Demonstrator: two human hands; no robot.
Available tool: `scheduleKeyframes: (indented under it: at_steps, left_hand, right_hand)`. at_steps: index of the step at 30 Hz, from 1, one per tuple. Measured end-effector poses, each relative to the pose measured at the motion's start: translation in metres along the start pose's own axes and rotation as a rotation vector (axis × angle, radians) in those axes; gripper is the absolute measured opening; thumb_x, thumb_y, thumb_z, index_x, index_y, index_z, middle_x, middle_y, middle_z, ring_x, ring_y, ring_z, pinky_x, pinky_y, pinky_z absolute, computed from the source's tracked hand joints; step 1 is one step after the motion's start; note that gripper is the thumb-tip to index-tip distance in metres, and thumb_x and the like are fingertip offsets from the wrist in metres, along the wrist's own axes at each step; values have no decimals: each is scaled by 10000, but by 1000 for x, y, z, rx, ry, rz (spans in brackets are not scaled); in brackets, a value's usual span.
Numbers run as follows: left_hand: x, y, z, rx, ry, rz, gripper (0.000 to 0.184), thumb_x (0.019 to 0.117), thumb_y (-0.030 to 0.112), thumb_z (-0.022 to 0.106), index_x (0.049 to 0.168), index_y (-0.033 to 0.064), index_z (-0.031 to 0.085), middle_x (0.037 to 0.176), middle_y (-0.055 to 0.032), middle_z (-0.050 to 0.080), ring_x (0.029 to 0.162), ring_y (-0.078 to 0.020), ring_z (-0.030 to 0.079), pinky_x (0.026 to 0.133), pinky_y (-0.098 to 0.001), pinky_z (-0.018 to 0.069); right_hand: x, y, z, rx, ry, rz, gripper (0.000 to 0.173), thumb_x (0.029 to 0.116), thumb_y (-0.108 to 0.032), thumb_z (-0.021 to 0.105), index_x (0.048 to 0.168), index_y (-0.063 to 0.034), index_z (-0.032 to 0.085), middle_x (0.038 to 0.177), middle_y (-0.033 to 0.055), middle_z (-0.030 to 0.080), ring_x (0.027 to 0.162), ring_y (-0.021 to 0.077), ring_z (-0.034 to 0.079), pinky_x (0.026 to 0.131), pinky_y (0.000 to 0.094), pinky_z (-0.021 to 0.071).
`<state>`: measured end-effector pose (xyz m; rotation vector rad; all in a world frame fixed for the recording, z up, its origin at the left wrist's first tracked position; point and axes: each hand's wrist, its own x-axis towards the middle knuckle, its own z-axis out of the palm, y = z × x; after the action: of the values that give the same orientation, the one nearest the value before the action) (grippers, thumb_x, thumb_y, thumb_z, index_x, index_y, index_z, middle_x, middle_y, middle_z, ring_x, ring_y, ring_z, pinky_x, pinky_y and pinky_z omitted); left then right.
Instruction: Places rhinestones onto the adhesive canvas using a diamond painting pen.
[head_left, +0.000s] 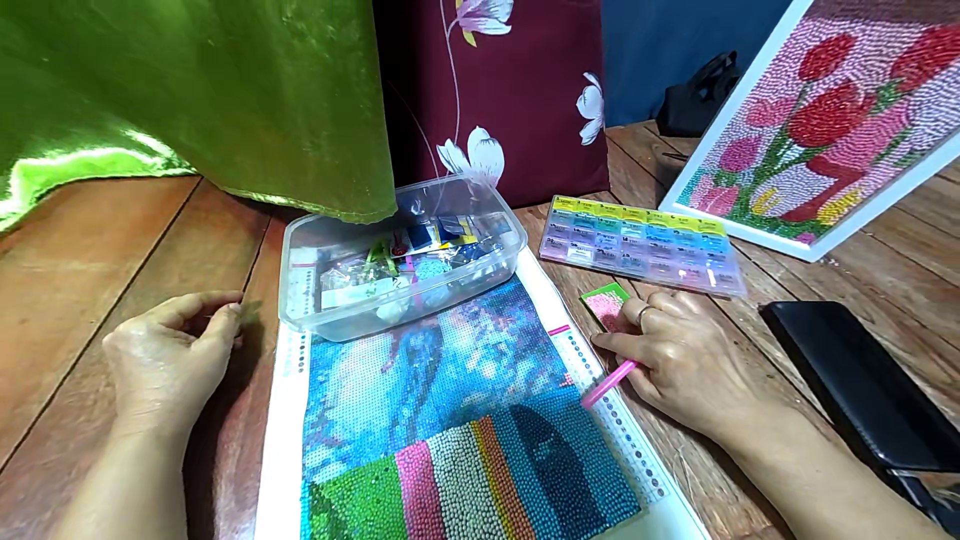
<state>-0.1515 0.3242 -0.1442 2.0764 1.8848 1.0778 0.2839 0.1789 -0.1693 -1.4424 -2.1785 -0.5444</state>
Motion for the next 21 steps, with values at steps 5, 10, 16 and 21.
scheduleKeyframes:
  at_steps: [5,10,16,21]
  left_hand:
    - [1,-3,1,-9,6,27,225,1027,86,559,1130,-64,690,935,-241,677,730,-269,611,726,-503,501]
    - [5,-21,4,-37,1,61,254,1027,126,549,1131,-65,680,946,-245,672,744,-269,616,733,-514,508]
    - [1,5,2,-119,-59,-68,277,1049,62,499,1187,-153,605,940,-210,630,727,-96,535,711,-277,493]
    - [-1,16,-3,-143,-103,-58,286,1043,23,469,1189,-197,577,981,-223,614,748,-56,517,703,-213,475]
  right_hand:
    - [-8,7,-6,371,142,285,315,909,-177,505,758,-142,779,768,-27,601,805,91,566,748,276,451]
    - [-13,23,-31,875,248,677,278,890,-73,465,841,-163,724,814,-130,630,692,-46,561,602,126,466]
    - [-21,43,-64,878,339,971,195,911,-49,577,787,-190,627,638,-122,532,545,-37,458,525,111,378]
    - [-33,53,-73,490,-18,983,115,919,-3,708,826,-54,665,647,-8,547,554,68,481,532,265,411]
